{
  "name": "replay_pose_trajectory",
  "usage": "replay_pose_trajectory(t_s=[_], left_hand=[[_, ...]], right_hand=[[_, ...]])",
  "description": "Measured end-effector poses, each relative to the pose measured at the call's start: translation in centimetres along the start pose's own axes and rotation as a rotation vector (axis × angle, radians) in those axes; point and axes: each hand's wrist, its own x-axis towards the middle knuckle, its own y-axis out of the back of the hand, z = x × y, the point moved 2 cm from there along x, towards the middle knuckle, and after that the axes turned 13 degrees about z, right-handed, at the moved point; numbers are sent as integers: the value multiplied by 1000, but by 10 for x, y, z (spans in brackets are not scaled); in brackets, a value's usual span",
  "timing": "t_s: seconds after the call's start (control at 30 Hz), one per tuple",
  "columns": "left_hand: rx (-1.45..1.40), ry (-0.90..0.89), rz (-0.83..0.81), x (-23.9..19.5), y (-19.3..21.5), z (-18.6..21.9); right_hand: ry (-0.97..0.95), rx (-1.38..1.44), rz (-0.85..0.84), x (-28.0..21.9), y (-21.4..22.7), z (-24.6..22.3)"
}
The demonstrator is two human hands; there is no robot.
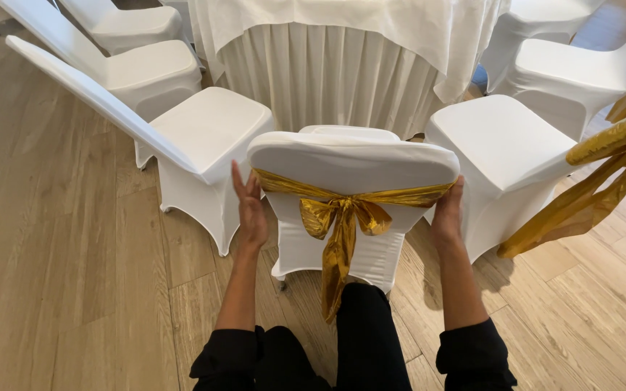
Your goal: The person takes gold sashes from a container and ties them around the backs of white-covered chairs. They wrap the sashes around the chairs and tie them into bows, adjusting the fabric to ensure a neat appearance.
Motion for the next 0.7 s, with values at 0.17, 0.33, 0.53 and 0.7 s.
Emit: replay_pose_trajectory(t_s=[0.17,0.33,0.53,0.7], left_hand=[[56,349,194,-5,26,-45],[283,641,188,10,34,-40],[123,902,41,14,31,-23],[-130,1022,178,-4,20,-24]], right_hand=[[210,13,90,48,47,69],[-28,-81,-35,57,56,76],[-356,-113,-258,48,75,70],[-553,132,-151,26,61,71]])
